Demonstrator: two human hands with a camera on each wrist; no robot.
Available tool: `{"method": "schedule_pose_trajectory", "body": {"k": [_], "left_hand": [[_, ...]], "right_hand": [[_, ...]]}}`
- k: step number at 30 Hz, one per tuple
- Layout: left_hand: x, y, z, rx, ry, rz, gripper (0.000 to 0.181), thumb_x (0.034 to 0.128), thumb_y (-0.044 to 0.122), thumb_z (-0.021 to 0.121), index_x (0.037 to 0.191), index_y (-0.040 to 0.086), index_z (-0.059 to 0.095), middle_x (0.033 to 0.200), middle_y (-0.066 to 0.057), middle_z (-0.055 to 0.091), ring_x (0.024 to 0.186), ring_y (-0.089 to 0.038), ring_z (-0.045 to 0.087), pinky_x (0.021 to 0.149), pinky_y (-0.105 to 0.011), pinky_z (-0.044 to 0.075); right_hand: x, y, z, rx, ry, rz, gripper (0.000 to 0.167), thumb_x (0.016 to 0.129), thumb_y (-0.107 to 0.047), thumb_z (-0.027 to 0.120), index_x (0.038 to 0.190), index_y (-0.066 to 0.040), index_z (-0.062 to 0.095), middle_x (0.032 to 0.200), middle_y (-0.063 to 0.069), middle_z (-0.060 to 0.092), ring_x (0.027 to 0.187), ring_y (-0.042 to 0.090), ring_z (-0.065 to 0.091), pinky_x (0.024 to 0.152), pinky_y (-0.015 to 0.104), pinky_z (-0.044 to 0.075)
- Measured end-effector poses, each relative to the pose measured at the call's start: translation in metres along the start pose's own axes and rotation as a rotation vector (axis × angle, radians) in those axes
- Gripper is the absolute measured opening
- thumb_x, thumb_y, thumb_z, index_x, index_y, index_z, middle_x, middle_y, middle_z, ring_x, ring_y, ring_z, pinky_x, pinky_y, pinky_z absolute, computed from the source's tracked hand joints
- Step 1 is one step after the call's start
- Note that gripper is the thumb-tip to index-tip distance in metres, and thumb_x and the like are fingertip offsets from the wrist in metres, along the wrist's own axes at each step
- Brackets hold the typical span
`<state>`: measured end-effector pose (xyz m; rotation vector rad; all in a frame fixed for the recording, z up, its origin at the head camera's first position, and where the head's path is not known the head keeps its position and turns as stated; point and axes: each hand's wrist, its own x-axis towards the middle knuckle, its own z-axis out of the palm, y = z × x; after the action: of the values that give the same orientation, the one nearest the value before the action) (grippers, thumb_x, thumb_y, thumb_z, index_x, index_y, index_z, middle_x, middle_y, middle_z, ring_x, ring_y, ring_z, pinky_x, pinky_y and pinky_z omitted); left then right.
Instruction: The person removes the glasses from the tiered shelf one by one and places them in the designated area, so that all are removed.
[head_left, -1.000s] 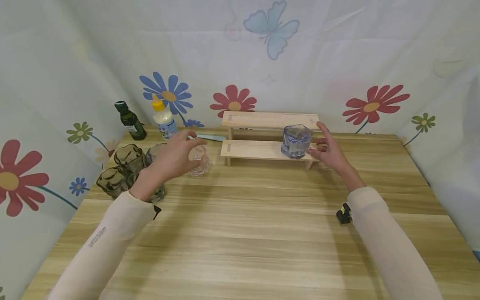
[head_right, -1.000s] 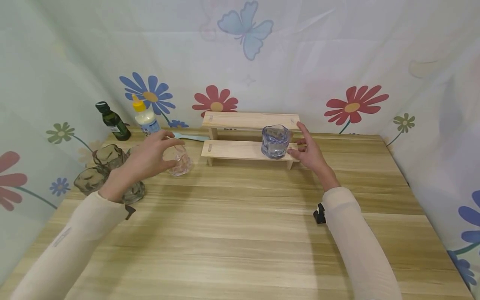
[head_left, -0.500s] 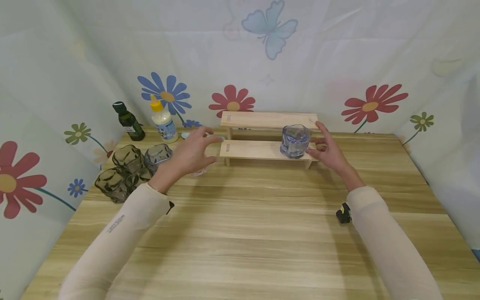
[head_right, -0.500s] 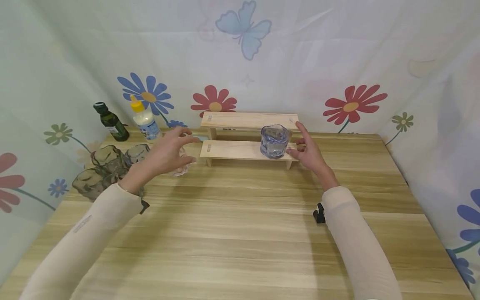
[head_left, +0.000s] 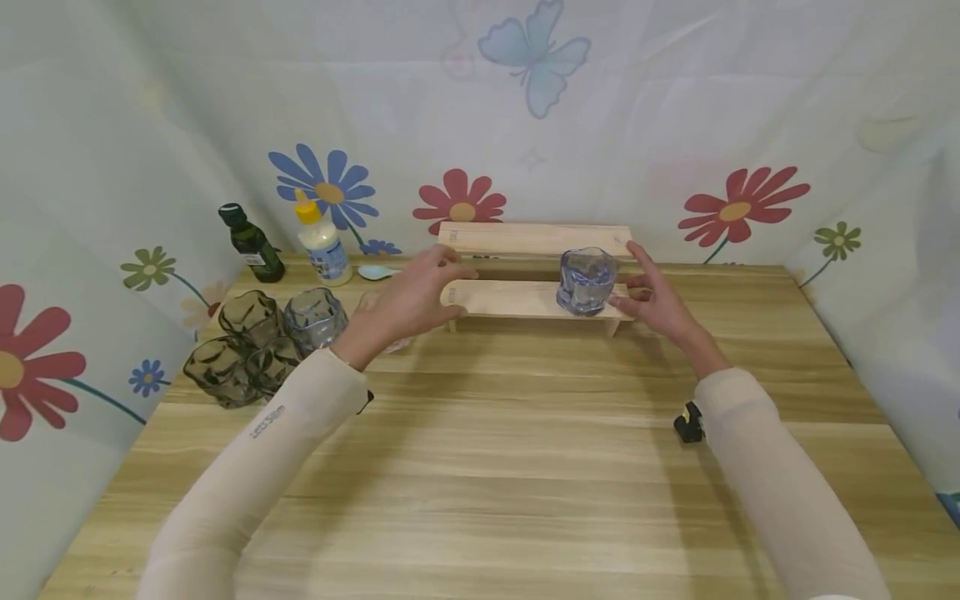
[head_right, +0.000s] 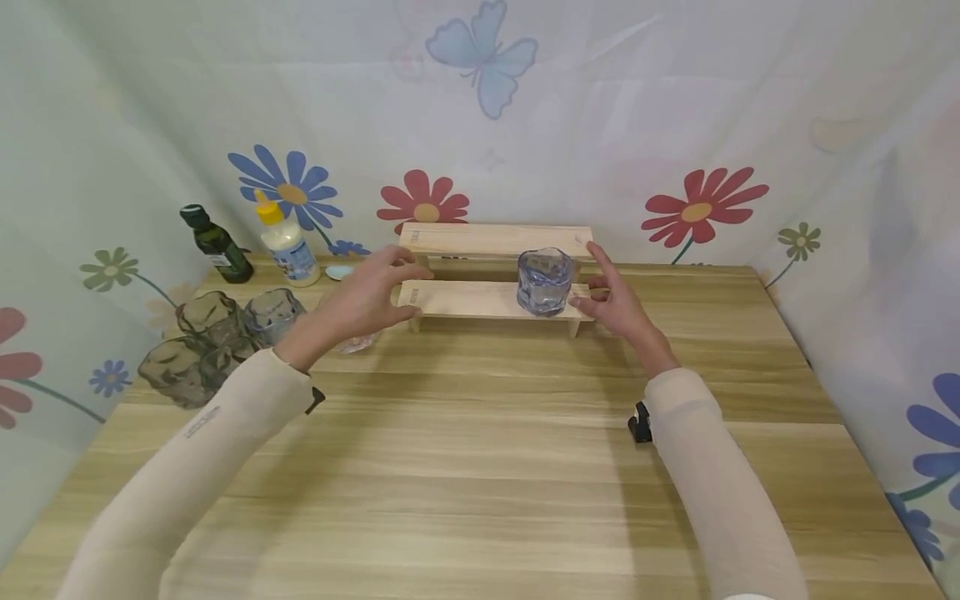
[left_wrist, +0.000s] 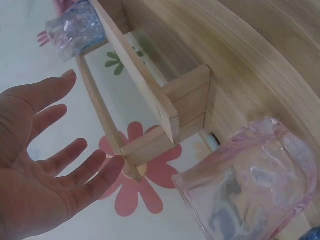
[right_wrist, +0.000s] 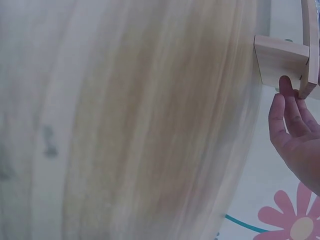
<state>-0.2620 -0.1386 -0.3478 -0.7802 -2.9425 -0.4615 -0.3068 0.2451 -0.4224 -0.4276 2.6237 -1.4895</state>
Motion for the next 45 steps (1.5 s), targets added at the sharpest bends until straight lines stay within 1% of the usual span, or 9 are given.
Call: {"method": "schedule_pose_trajectory", "body": {"k": [3,7,11,17,21,24,30,35,45], "left_hand": [[0.005,0.004,0.002,0.010,-0.012,-0.004,0.052,0.0844,0.026,0.081,0.133,0.018,0.065,0.137,-0.013,0.050,0.124,-0.031,0.050,0.101,-0.047,0.047],[0.011,0.007,0.005,0.019,-0.019,0.002,0.054,0.0844,0.028,0.081,0.135,0.019,0.064,0.138,-0.012,0.049,0.124,-0.031,0.050,0.100,-0.047,0.048],[0.017,0.011,0.006,0.009,-0.034,0.010,0.055,0.0842,0.027,0.081,0.136,0.020,0.063,0.137,-0.011,0.049,0.123,-0.032,0.050,0.095,-0.047,0.050],[0.029,0.018,0.008,0.017,-0.054,0.050,0.057,0.0840,0.027,0.081,0.137,0.019,0.063,0.139,-0.012,0.050,0.123,-0.031,0.051,0.099,-0.047,0.048],[0.037,0.023,0.009,0.000,-0.070,0.069,0.058,0.0842,0.027,0.081,0.138,0.020,0.061,0.140,-0.010,0.049,0.124,-0.029,0.051,0.100,-0.045,0.048],[0.042,0.027,0.010,-0.021,-0.084,0.098,0.058,0.0851,0.027,0.081,0.139,0.021,0.060,0.140,-0.009,0.048,0.125,-0.028,0.049,0.102,-0.044,0.047],[0.052,0.035,0.010,-0.050,-0.108,0.144,0.061,0.0856,0.029,0.080,0.141,0.022,0.057,0.143,-0.007,0.046,0.124,-0.026,0.048,0.100,-0.044,0.048],[0.064,0.043,0.012,-0.057,-0.134,0.186,0.065,0.0847,0.028,0.081,0.144,0.021,0.055,0.142,-0.008,0.046,0.124,-0.025,0.047,0.101,-0.040,0.047],[0.088,0.063,0.021,-0.037,-0.131,0.280,0.066,0.0843,0.026,0.081,0.144,0.023,0.054,0.149,-0.008,0.040,0.132,-0.027,0.042,0.105,-0.042,0.045]], "right_hand": [[0.001,-0.001,-0.003,0.008,-0.028,0.007,0.095,0.096,-0.013,0.067,0.162,-0.033,0.001,0.151,0.035,0.034,0.131,0.051,0.046,0.099,0.056,0.048],[0.002,-0.001,-0.007,0.000,-0.057,0.023,0.096,0.097,-0.012,0.066,0.161,-0.034,-0.001,0.151,0.034,0.034,0.131,0.051,0.046,0.098,0.053,0.049],[0.002,0.000,-0.009,-0.002,-0.082,0.029,0.095,0.097,-0.011,0.065,0.161,-0.034,-0.002,0.153,0.033,0.032,0.134,0.050,0.044,0.097,0.047,0.050],[0.003,0.000,-0.011,0.013,-0.103,0.026,0.095,0.098,-0.009,0.063,0.161,-0.033,-0.003,0.156,0.032,0.028,0.135,0.050,0.042,0.085,0.027,0.051],[0.003,-0.002,-0.011,0.012,-0.110,0.043,0.095,0.098,-0.010,0.063,0.161,-0.036,-0.004,0.154,0.034,0.030,0.134,0.051,0.043,0.087,0.031,0.053],[0.003,-0.003,-0.011,0.017,-0.116,0.050,0.095,0.098,-0.009,0.063,0.161,-0.036,-0.004,0.152,0.035,0.031,0.133,0.053,0.044,0.087,0.035,0.054],[0.001,-0.004,-0.010,0.034,-0.114,0.039,0.095,0.097,-0.007,0.063,0.161,-0.036,-0.002,0.151,0.036,0.032,0.128,0.054,0.048,0.078,0.022,0.053],[0.001,-0.003,-0.009,0.041,-0.105,0.026,0.095,0.097,-0.006,0.063,0.161,-0.033,-0.001,0.152,0.035,0.031,0.131,0.051,0.045,0.076,0.019,0.051],[0.002,0.001,-0.009,0.031,-0.098,0.013,0.094,0.097,-0.006,0.062,0.161,-0.034,0.000,0.155,0.033,0.028,0.134,0.050,0.042,0.077,0.018,0.051]]}}
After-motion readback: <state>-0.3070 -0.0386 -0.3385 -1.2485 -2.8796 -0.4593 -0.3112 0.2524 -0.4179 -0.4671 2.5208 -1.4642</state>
